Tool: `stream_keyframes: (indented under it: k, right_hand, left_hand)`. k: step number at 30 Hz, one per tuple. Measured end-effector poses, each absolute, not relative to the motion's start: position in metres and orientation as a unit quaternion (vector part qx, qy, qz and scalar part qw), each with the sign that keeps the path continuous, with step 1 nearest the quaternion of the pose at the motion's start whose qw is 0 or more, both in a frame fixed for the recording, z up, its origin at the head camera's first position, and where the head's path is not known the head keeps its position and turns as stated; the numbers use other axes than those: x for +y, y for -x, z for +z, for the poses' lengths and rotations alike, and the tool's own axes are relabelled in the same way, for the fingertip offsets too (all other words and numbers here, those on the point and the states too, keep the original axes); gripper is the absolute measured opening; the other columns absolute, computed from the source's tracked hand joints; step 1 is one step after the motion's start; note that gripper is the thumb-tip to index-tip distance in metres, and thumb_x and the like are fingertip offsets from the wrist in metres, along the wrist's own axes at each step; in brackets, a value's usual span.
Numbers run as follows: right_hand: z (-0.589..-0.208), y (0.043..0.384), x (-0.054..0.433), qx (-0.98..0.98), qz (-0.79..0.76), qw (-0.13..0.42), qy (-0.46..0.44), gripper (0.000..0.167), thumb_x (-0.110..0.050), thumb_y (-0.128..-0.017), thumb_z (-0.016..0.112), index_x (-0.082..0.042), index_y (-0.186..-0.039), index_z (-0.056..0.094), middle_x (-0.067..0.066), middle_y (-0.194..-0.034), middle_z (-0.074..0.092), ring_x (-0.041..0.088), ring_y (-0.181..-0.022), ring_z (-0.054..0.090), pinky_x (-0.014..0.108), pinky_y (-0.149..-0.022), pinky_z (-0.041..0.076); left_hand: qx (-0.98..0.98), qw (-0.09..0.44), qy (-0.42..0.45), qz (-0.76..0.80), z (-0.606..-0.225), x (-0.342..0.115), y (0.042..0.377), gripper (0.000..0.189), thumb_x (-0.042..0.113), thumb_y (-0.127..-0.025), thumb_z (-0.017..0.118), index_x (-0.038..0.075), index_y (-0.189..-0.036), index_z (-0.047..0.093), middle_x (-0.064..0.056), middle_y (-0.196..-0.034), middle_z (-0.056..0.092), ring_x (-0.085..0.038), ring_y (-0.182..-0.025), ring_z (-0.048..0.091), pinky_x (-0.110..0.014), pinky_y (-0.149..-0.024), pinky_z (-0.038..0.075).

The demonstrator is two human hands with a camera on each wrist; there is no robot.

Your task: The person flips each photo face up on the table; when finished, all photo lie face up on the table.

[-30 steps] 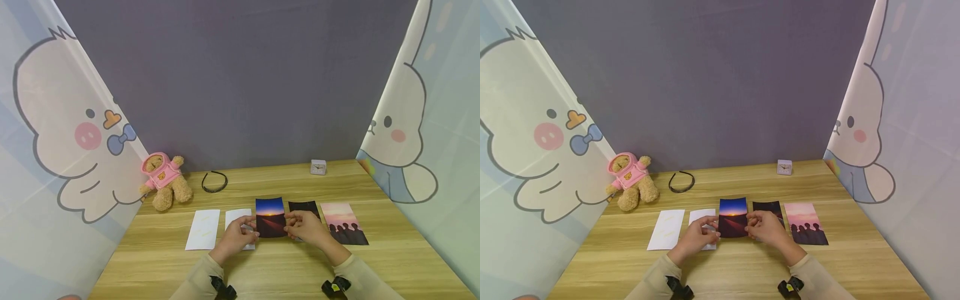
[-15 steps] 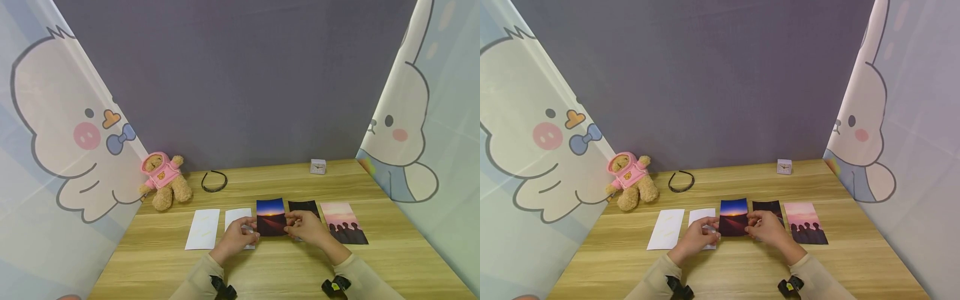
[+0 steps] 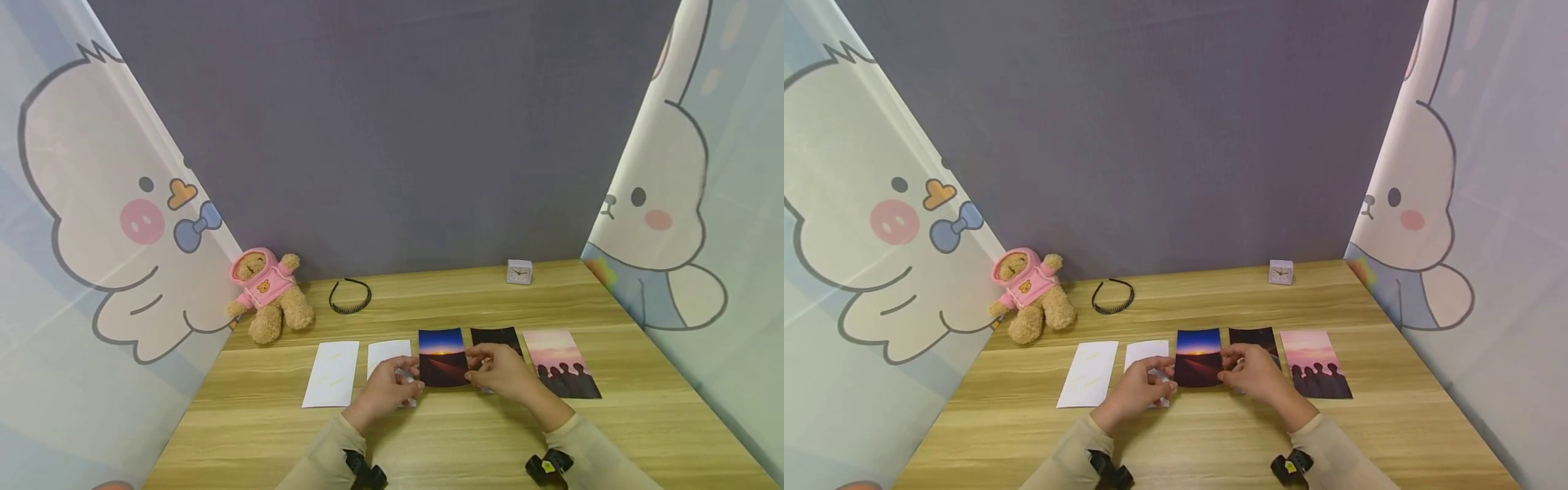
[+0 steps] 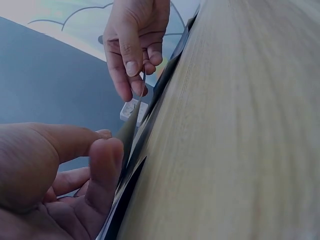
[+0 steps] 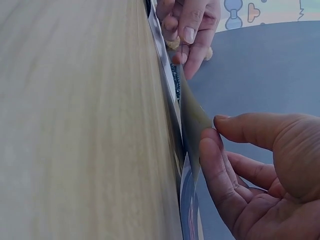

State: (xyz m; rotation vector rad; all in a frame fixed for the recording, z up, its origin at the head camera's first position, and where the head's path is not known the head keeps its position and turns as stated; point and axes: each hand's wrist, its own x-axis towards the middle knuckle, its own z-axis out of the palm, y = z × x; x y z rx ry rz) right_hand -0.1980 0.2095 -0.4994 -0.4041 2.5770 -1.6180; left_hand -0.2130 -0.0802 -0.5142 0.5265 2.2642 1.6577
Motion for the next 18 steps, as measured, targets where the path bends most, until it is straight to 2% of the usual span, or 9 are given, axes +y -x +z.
stream_keyframes:
  k: [5, 18]
  right_hand:
    - [-0.4996, 0.1992, 0.2094, 0.848, -0.513, 0.03, 0.13, 0.041, -0.007, -0.087, 0.085, 0.005, -0.122, 0.069, 0.011, -0.1, 0.069, 0.018, -0.072, 0.068, 0.028, -0.055, 0.054]
    - [-0.5, 0.1988, 0.2082, 0.857, -0.495, 0.019, 0.142, 0.035, -0.01, -0.088, 0.085, 0.002, -0.117, 0.072, 0.004, -0.095, 0.069, 0.016, -0.074, 0.066, 0.028, -0.055, 0.053]
  left_hand:
    - [0.796, 0.145, -0.188, 0.556, -0.5135, -0.0809, 0.2114, 0.047, 0.012, -0.098, 0.075, 0.001, -0.141, 0.061, -0.01, -0.112, 0.068, -0.019, -0.064, 0.065, -0.024, -0.046, 0.047]
    - [0.805, 0.134, -0.199, 0.543, -0.5148, -0.0835, 0.2117, 0.043, 0.018, -0.099, 0.075, 0.003, -0.138, 0.064, -0.007, -0.118, 0.065, -0.016, -0.066, 0.066, -0.022, -0.048, 0.047]
